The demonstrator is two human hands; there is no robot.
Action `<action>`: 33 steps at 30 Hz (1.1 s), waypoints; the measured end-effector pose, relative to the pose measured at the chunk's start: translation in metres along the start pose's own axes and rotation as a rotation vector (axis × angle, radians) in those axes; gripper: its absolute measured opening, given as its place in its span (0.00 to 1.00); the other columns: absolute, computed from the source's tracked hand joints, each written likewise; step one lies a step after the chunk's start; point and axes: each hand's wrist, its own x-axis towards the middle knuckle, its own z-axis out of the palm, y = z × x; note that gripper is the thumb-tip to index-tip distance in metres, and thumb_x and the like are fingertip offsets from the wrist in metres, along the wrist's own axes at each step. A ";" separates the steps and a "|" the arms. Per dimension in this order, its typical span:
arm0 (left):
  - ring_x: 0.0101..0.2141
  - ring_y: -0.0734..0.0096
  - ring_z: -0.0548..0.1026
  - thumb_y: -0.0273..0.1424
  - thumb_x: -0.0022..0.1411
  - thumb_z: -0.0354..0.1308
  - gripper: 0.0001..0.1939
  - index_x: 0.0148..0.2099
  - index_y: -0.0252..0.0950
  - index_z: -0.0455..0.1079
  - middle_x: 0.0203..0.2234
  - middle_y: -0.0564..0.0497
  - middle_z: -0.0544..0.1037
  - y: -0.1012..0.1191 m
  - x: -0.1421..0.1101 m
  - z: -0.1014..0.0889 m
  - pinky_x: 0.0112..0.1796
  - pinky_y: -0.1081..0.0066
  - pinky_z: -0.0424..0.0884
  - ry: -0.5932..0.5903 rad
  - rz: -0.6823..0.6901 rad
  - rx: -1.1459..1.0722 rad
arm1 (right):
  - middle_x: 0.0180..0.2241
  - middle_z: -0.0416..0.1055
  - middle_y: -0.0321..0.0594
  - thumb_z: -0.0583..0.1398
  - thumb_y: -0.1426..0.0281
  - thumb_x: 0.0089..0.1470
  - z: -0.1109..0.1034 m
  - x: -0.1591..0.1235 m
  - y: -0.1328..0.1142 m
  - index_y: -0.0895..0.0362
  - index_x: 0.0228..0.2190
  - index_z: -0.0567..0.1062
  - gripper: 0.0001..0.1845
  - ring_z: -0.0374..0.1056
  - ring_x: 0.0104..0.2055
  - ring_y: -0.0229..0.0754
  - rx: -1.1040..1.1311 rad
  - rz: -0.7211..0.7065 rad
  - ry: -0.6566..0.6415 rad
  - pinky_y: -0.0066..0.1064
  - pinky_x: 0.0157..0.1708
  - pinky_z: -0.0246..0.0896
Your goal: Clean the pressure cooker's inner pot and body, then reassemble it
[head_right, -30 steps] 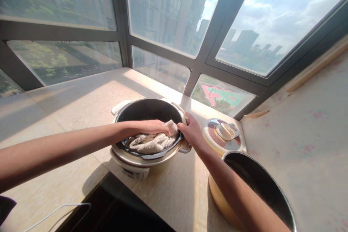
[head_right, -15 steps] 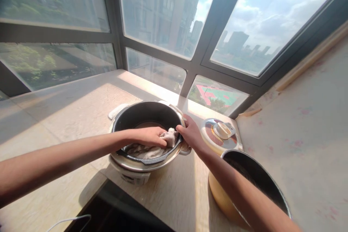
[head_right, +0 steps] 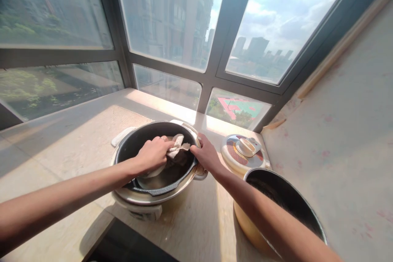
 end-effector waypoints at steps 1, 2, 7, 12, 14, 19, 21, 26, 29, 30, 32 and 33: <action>0.51 0.43 0.75 0.25 0.66 0.48 0.25 0.62 0.41 0.73 0.52 0.35 0.76 0.000 0.000 0.001 0.45 0.53 0.72 -0.011 -0.031 0.064 | 0.37 0.77 0.36 0.59 0.66 0.46 0.000 0.000 0.000 0.50 0.48 0.75 0.24 0.73 0.39 0.48 -0.003 -0.009 -0.006 0.39 0.41 0.70; 0.52 0.40 0.75 0.25 0.68 0.45 0.27 0.65 0.42 0.70 0.54 0.33 0.75 0.000 0.000 0.002 0.45 0.49 0.72 -0.026 -0.059 0.108 | 0.36 0.77 0.35 0.58 0.66 0.46 0.000 0.000 0.000 0.51 0.47 0.75 0.23 0.72 0.39 0.48 -0.006 -0.015 -0.011 0.39 0.40 0.70; 0.54 0.33 0.73 0.25 0.70 0.43 0.26 0.64 0.40 0.73 0.59 0.30 0.72 0.002 0.006 0.008 0.46 0.38 0.71 -0.167 -0.180 0.201 | 0.35 0.76 0.34 0.58 0.66 0.46 -0.001 0.000 -0.001 0.51 0.46 0.74 0.23 0.71 0.39 0.47 -0.028 -0.006 -0.013 0.38 0.41 0.69; 0.54 0.32 0.73 0.30 0.65 0.56 0.18 0.54 0.39 0.80 0.56 0.29 0.76 -0.002 0.020 0.008 0.48 0.35 0.69 -0.276 -0.144 0.265 | 0.36 0.76 0.35 0.58 0.66 0.46 -0.002 -0.001 -0.003 0.50 0.46 0.74 0.23 0.71 0.39 0.48 -0.047 -0.007 -0.023 0.39 0.42 0.69; 0.49 0.33 0.77 0.33 0.60 0.62 0.16 0.50 0.38 0.82 0.51 0.29 0.79 -0.007 0.026 0.005 0.47 0.37 0.70 -0.269 -0.092 0.257 | 0.36 0.76 0.35 0.58 0.67 0.46 -0.002 -0.001 -0.003 0.50 0.46 0.74 0.22 0.71 0.39 0.48 -0.053 -0.010 -0.024 0.39 0.42 0.69; 0.40 0.43 0.81 0.35 0.60 0.61 0.15 0.44 0.33 0.82 0.42 0.29 0.82 -0.026 0.038 -0.003 0.40 0.57 0.73 -0.274 0.021 0.138 | 0.37 0.76 0.35 0.59 0.67 0.46 -0.001 -0.001 -0.001 0.50 0.49 0.73 0.26 0.72 0.40 0.48 -0.031 0.009 -0.015 0.40 0.43 0.69; 0.40 0.44 0.81 0.35 0.61 0.60 0.15 0.44 0.32 0.82 0.40 0.30 0.83 -0.026 0.042 -0.002 0.38 0.60 0.72 -0.278 0.051 0.154 | 0.37 0.77 0.36 0.59 0.67 0.46 -0.001 -0.001 -0.001 0.50 0.50 0.73 0.27 0.72 0.40 0.49 -0.017 0.018 -0.011 0.40 0.43 0.69; 0.41 0.46 0.81 0.32 0.64 0.59 0.13 0.43 0.32 0.82 0.42 0.31 0.82 0.007 0.055 0.009 0.38 0.59 0.71 -0.208 0.349 0.252 | 0.39 0.77 0.37 0.59 0.67 0.46 -0.002 -0.003 -0.004 0.50 0.48 0.73 0.25 0.73 0.42 0.50 -0.021 0.014 -0.014 0.40 0.43 0.69; 0.38 0.50 0.80 0.28 0.63 0.58 0.10 0.38 0.34 0.82 0.37 0.36 0.82 0.027 0.059 0.011 0.37 0.59 0.69 -0.247 0.477 0.256 | 0.40 0.78 0.37 0.58 0.67 0.45 -0.003 -0.004 -0.004 0.50 0.49 0.73 0.25 0.73 0.43 0.51 -0.030 0.008 -0.021 0.40 0.43 0.69; 0.39 0.51 0.80 0.26 0.61 0.60 0.08 0.35 0.35 0.81 0.36 0.37 0.82 0.030 0.057 0.010 0.38 0.59 0.68 -0.260 0.497 0.249 | 0.40 0.78 0.37 0.58 0.67 0.45 -0.003 -0.004 -0.004 0.50 0.49 0.72 0.26 0.73 0.42 0.51 -0.033 0.010 -0.023 0.40 0.43 0.69; 0.43 0.50 0.79 0.24 0.54 0.64 0.04 0.30 0.36 0.79 0.37 0.40 0.83 0.033 0.046 0.010 0.40 0.59 0.68 -0.276 0.556 0.218 | 0.39 0.78 0.37 0.58 0.67 0.45 -0.002 -0.003 -0.003 0.50 0.50 0.72 0.26 0.73 0.41 0.50 -0.038 0.020 -0.020 0.40 0.41 0.70; 0.46 0.48 0.79 0.23 0.51 0.65 0.04 0.27 0.37 0.77 0.38 0.40 0.83 0.032 0.038 0.011 0.43 0.58 0.68 -0.283 0.590 0.188 | 0.39 0.78 0.36 0.58 0.67 0.45 -0.002 -0.003 -0.002 0.50 0.50 0.72 0.27 0.73 0.40 0.50 -0.038 0.025 -0.017 0.39 0.41 0.70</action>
